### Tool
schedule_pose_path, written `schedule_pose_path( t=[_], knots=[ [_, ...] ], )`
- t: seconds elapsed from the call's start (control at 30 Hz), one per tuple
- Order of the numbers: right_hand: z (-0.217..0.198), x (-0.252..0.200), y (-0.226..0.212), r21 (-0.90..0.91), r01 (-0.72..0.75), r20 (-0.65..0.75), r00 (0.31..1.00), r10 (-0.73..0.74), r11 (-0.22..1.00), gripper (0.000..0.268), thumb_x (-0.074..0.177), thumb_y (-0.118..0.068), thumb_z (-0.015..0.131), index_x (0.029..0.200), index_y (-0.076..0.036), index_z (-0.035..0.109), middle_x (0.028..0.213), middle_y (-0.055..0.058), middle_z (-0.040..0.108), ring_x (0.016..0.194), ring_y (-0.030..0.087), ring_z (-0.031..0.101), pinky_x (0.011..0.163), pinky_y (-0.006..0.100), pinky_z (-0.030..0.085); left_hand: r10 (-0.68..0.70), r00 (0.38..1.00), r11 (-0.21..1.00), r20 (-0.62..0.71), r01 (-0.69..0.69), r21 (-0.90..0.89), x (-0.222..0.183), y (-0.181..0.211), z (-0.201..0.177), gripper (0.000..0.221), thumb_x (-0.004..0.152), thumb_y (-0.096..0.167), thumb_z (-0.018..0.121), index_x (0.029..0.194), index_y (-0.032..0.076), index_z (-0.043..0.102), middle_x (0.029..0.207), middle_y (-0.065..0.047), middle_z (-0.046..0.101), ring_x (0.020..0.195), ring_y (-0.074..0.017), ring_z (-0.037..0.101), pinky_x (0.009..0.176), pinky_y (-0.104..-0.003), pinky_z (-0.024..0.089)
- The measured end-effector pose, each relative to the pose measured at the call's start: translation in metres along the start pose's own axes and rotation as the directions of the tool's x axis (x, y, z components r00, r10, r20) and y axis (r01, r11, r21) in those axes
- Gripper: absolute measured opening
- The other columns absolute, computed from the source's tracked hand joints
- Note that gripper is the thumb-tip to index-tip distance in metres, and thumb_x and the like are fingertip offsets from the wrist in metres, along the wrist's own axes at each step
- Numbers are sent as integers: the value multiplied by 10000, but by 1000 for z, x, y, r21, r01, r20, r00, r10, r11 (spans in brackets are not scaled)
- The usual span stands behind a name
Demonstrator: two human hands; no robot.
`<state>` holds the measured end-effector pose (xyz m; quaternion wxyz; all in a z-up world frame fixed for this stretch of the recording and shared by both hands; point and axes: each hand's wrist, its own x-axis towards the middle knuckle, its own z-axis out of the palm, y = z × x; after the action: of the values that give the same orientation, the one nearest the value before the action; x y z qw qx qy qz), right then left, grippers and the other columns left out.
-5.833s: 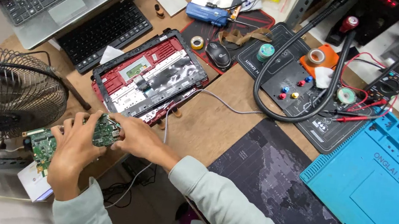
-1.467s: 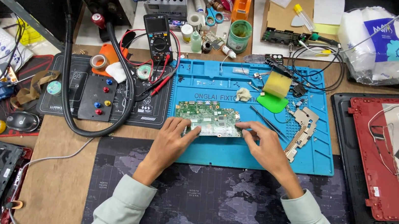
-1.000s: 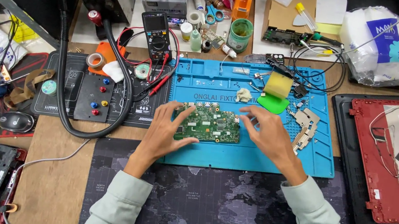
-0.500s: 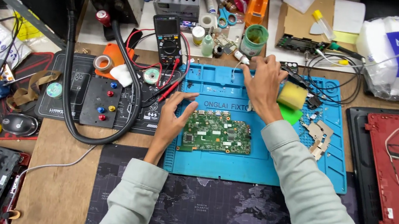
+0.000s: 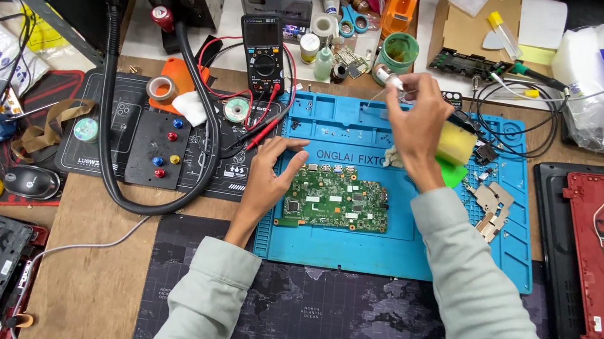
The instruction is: Repairing a laptop motherboard using a hot air rework station and tweezers
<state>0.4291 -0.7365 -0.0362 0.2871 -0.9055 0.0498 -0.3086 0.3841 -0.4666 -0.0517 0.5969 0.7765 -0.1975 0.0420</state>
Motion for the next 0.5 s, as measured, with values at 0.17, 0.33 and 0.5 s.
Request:
schedule_pose_path(
  t=[0.17, 0.33, 0.5],
  knots=[
    [-56, -23, -19, 297, -47, 72, 997, 27, 954, 144, 1005, -124, 731, 1083, -21, 668, 973, 164, 692, 883, 299, 694, 860, 447, 492, 107, 994, 989, 0, -106, 106, -3, -13, 5, 200, 1006, 298, 678, 1159, 188, 744, 951, -44, 692, 960, -243, 636, 892, -348, 434],
    [-74, -57, -7, 326, -87, 188, 982, 25, 941, 137, 988, -112, 748, 1087, -37, 689, 991, 150, 716, 904, 284, 715, 859, 427, 520, 117, 993, 982, 6, -116, 151, -7, -10, 9, 172, 1011, 255, 667, 1142, 170, 737, 950, -44, 687, 974, -236, 628, 888, -347, 420],
    [-61, -70, 5, 340, -23, 295, 952, -84, 940, 178, 978, -155, 742, 1124, -58, 710, 1010, 128, 725, 897, 282, 718, 909, 438, 515, 87, 995, 973, 58, -98, 211, -7, -15, 9, 195, 1040, 272, 622, 1174, 176, 725, 980, -46, 701, 996, -223, 628, 899, -351, 417]
  ],
)
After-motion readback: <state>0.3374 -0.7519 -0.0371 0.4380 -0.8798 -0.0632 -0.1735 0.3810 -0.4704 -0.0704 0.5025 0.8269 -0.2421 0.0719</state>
